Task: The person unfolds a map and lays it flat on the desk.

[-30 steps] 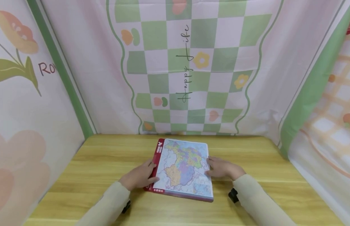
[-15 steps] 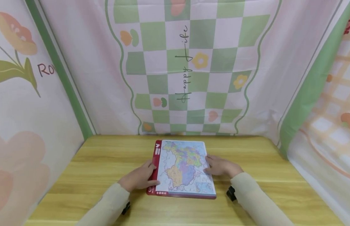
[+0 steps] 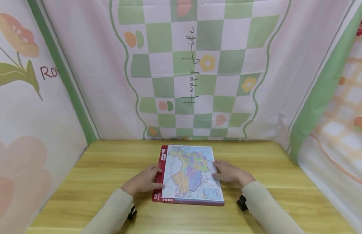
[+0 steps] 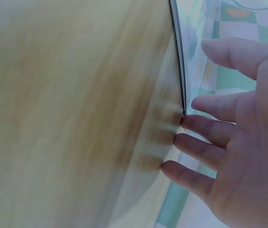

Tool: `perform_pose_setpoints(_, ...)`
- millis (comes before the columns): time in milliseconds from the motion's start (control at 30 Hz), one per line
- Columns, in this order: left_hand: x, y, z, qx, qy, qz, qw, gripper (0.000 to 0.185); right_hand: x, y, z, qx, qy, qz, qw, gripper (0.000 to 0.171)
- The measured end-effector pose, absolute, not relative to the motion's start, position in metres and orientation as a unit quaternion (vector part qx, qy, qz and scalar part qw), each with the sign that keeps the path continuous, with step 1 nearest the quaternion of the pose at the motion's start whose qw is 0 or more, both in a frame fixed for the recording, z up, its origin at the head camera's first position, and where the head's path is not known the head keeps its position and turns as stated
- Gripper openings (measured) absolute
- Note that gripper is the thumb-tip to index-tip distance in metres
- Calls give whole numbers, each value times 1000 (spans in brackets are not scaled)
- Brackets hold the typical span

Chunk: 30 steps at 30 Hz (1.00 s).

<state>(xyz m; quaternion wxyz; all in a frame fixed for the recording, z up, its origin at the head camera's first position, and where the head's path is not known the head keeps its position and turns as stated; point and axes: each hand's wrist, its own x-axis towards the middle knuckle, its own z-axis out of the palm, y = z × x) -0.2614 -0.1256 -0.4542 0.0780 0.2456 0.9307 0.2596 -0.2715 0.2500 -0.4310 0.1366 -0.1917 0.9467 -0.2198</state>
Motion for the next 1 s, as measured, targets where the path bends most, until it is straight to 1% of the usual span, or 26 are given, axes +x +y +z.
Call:
perform_pose_setpoints(200, -265, -132, -451, 227, 904, 355, 76, 62, -264, 253, -429, -208, 936, -251, 135, 61)
perform_pose_setpoints(367, -267, -135, -448, 161, 886, 426, 85, 55, -260, 256, -425, -225, 927, -271, 130, 57)
perform_pose_setpoints(533, -269, -137, -449, 105, 871, 469, 103, 55, -257, 259, -424, -203, 928, -285, 129, 52)
perform_pose_setpoints(767, -273, -140, -452, 55, 831, 536, 135, 52, -253, 263, -424, -145, 920, -341, 127, 57)
perform_pose_setpoints(900, -275, -139, -449, 34, 804, 574, 155, 51, -250, 264, -421, -139, 904, -380, 137, 62)
perform_pose_setpoints(1000, -275, -138, -448, 24, 795, 584, 160, 53, -248, 264, -420, -145, 893, -401, 142, 63)
